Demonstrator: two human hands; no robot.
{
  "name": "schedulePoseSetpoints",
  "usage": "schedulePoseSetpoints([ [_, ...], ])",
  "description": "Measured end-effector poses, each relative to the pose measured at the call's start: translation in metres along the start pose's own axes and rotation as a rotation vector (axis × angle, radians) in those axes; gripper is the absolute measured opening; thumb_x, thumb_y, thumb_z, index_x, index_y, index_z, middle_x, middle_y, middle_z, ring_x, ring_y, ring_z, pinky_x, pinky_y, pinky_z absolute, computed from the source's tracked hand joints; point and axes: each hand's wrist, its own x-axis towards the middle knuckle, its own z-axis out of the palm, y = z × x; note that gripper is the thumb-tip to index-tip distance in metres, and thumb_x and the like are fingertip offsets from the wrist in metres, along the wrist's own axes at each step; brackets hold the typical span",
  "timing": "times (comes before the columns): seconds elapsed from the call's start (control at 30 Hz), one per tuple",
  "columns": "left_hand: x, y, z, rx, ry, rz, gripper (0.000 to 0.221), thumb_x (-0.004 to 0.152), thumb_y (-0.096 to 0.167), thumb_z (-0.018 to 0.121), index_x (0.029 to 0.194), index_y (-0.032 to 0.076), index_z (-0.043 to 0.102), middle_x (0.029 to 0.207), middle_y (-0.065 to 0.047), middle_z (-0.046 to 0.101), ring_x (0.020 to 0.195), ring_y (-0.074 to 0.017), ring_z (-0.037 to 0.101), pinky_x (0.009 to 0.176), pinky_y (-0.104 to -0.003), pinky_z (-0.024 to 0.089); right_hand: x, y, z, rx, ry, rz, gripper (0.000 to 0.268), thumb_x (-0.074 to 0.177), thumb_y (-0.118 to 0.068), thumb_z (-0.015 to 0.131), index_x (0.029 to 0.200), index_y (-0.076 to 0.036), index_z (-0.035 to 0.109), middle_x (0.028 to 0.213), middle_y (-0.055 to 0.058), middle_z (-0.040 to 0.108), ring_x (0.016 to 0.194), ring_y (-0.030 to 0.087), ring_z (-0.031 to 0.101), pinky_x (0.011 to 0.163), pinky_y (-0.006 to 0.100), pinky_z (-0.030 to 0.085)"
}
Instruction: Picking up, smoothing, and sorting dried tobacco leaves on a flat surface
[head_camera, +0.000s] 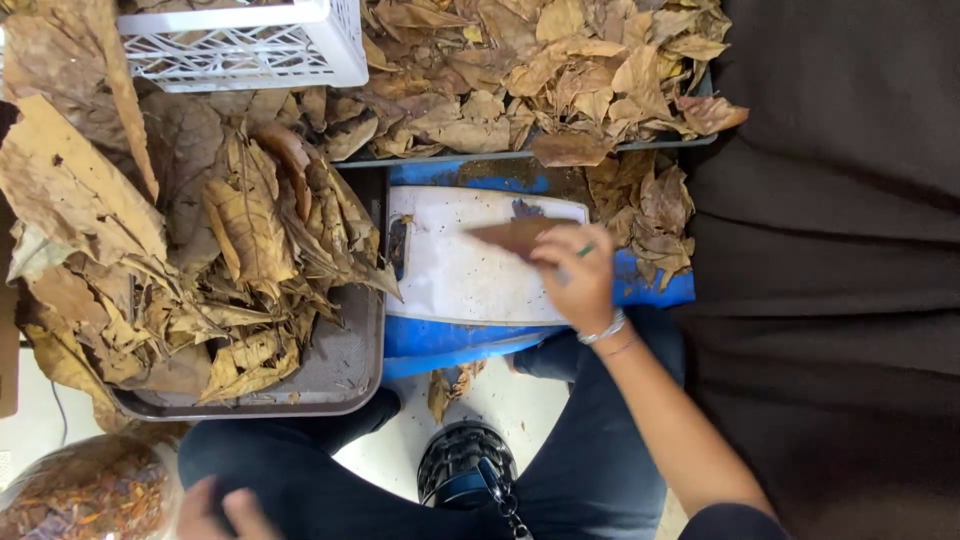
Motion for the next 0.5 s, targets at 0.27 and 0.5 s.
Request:
schedulePoseSetpoints([
  [0.27, 0.049, 0.230, 0.026, -0.694, -0.423, 0.247, 0.021, 0.093, 0.029, 0.067, 0.104, 0.015, 0.079, 0.092, -0.005, 0.074, 0.089, -0.0317, 0.070, 0.085, -0.045, 0.052, -0.066, 0.010, 0.031, 0.048, -0.415, 0.086, 0.025, 0.079, -0.020, 0.080, 0.103, -0.022, 0.077, 0.121, 0.003, 0.067, 0.120, 0.033, 0.057, 0.109, 0.051, 0.035],
  [0.5, 0.125, 0.297, 0.113, -0.629, -0.371, 0.372, 0.021, 0.098, 0.024, 0.072, 0.111, 0.008, 0.073, 0.093, -0.011, 0.070, 0.092, -0.0364, 0.068, 0.086, -0.046, 0.050, -0.061, 0.042, 0.031, -0.119, -0.041, 0.385, 0.035, 0.091, -0.041, 0.080, 0.108, -0.013, 0.068, 0.094, 0.008, 0.069, 0.079, 0.036, 0.069, 0.073, 0.046, 0.053],
])
